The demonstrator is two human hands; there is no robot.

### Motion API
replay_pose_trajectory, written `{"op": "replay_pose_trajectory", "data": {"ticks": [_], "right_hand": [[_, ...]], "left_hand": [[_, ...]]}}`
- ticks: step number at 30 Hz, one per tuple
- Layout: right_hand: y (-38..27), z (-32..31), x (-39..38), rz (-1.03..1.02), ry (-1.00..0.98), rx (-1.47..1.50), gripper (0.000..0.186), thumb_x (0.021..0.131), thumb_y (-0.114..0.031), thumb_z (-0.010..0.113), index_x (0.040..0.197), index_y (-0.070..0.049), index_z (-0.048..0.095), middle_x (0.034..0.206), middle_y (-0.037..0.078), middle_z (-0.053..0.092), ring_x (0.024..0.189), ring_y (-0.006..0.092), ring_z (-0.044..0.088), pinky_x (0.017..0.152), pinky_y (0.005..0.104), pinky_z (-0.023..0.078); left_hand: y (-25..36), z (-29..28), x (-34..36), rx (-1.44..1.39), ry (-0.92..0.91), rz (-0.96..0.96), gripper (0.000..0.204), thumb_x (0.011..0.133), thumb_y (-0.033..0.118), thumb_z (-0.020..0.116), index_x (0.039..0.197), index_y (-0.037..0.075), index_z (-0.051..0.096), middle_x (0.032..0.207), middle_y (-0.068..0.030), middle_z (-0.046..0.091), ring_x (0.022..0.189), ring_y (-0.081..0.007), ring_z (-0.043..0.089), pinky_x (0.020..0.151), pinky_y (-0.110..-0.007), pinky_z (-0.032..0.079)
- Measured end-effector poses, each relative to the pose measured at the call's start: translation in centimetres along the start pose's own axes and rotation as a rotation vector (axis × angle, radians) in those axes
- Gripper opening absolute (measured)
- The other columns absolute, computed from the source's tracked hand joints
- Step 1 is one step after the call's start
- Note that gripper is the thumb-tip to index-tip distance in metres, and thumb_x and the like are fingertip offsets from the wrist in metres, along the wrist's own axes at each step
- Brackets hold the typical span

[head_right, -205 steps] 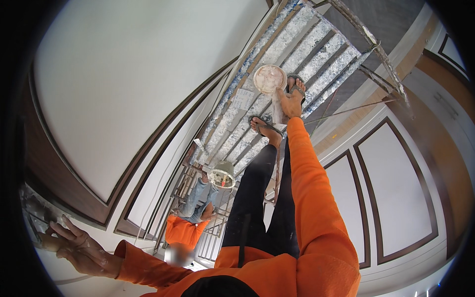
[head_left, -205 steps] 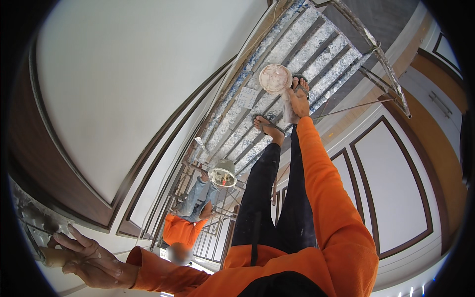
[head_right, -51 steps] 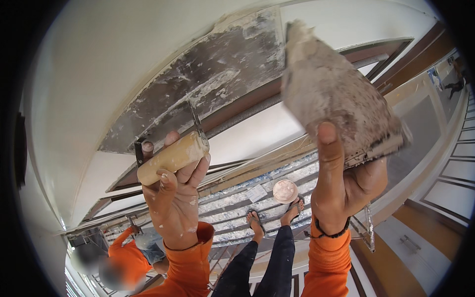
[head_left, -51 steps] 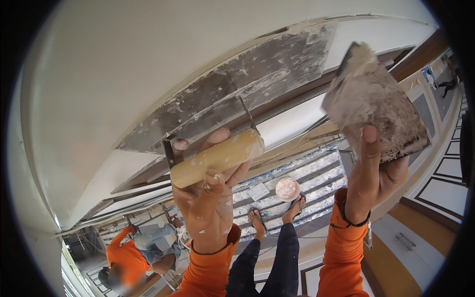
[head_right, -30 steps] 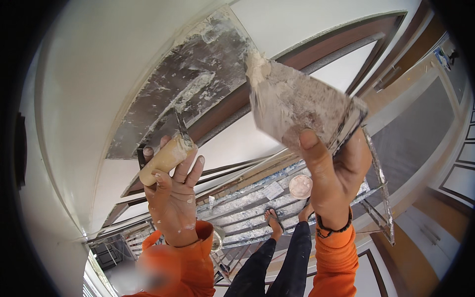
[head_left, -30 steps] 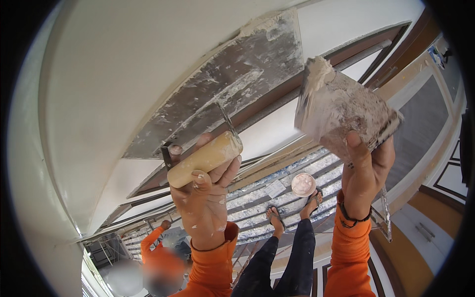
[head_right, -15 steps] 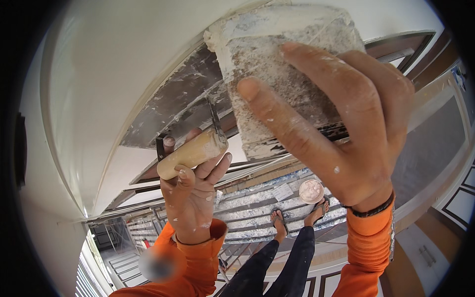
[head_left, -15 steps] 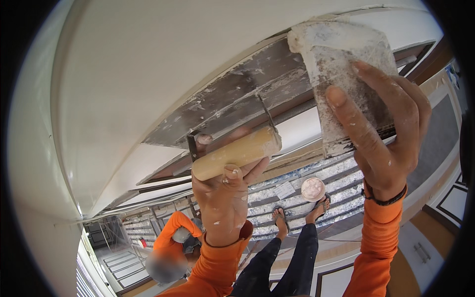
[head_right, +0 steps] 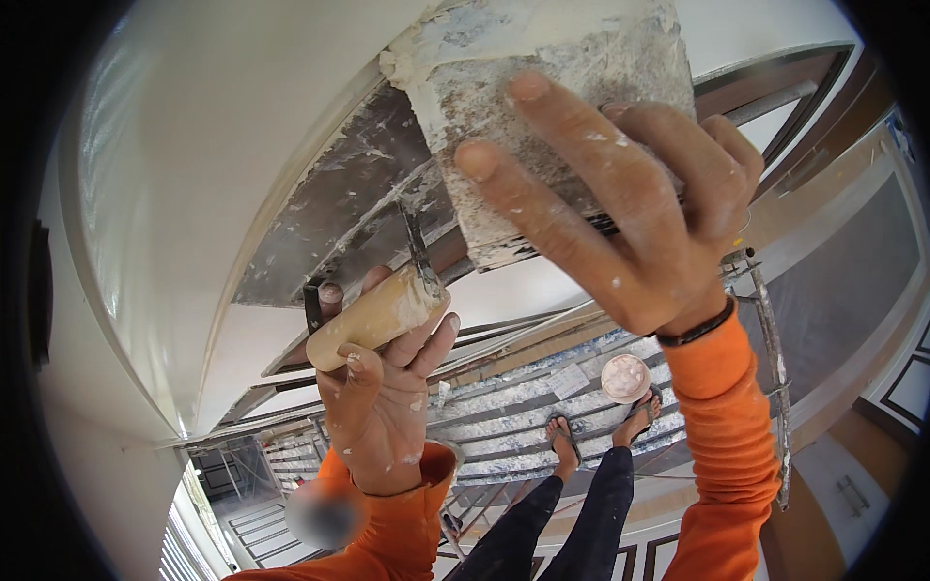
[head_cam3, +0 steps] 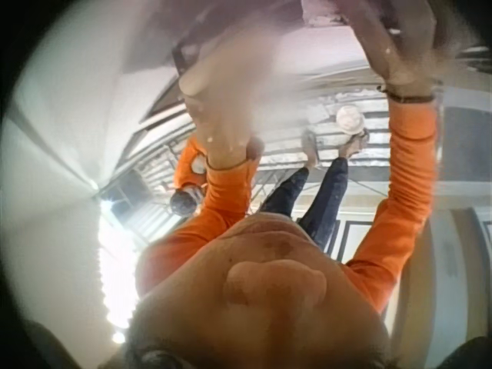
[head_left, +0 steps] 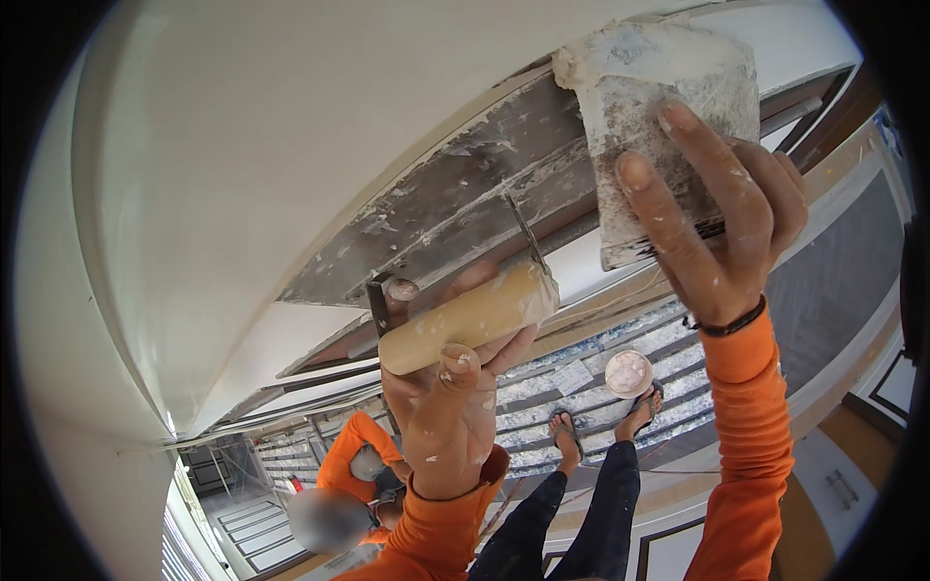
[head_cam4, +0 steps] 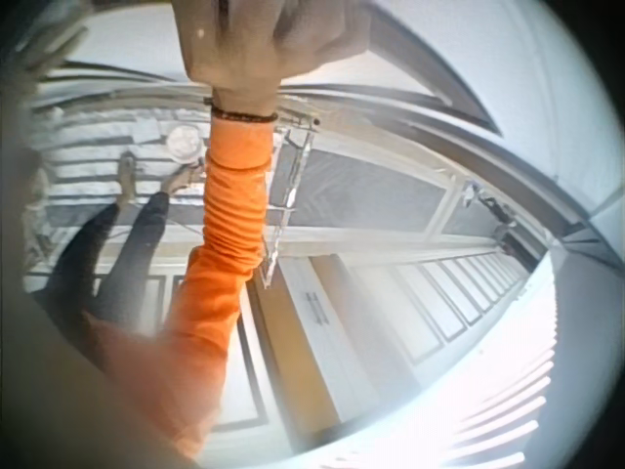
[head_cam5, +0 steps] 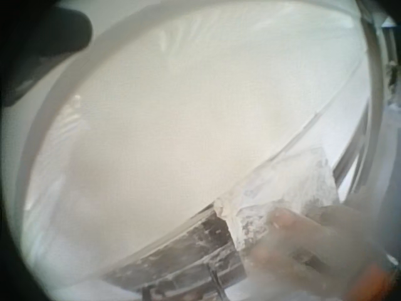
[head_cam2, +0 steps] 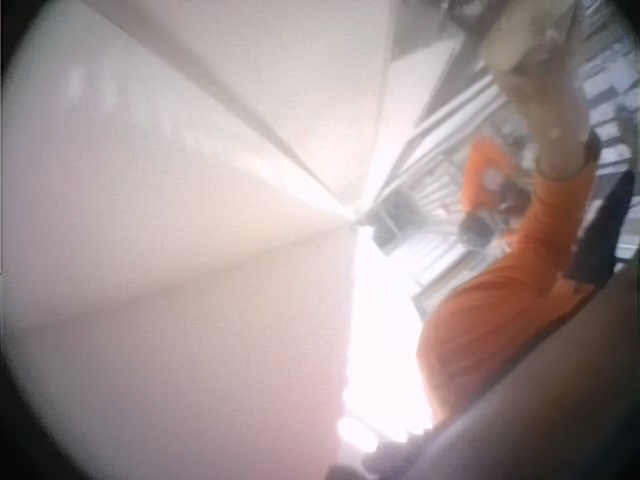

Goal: The person applies white plaster to a ceiling using a trowel and a hawk. They repeatedly scoop plaster from a container onto the hawk and spread it onto the ceiling surface, smoothing it out. Another worker is visible in the background performing similar tasks.

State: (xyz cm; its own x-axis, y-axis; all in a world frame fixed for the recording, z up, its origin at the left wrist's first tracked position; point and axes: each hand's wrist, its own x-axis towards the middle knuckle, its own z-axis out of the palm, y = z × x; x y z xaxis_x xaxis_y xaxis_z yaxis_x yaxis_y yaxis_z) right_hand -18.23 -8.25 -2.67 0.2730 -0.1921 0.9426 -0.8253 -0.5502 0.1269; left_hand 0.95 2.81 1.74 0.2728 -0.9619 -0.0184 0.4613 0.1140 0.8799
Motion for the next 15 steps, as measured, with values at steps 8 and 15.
{"op": "replay_pose_trajectory", "data": {"ticks": [8, 15], "right_hand": [[-3.7, 0.2, -0.5, 0.218, -0.042, -0.044, 0.049, 0.065, -0.022, 0.079, 0.112, -0.027, 0.066, 0.119, 0.002, 0.06, 0.097, 0.0182, 0.045, 0.084, 0.028, 0.04], [-3.3, -2.5, -1.8, 0.304, -0.104, 0.123, 0.047, 0.07, -0.006, 0.074, 0.114, -0.019, 0.064, 0.118, 0.013, 0.06, 0.102, 0.0254, 0.054, 0.085, 0.0339, 0.043]], "left_hand": [[-0.1, -0.5, 0.0, -0.023, -0.022, -0.018, 0.067, 0.081, 0.005, 0.066, 0.132, 0.007, 0.023, 0.128, -0.0335, 0.042, 0.115, -0.0446, 0.05, 0.091, -0.056, 0.048], [0.0, -0.5, 0.1, -0.038, -0.037, -0.021, 0.065, 0.082, 0.006, 0.066, 0.131, 0.007, 0.024, 0.128, -0.0329, 0.043, 0.114, -0.0437, 0.051, 0.091, -0.055, 0.048]]}}
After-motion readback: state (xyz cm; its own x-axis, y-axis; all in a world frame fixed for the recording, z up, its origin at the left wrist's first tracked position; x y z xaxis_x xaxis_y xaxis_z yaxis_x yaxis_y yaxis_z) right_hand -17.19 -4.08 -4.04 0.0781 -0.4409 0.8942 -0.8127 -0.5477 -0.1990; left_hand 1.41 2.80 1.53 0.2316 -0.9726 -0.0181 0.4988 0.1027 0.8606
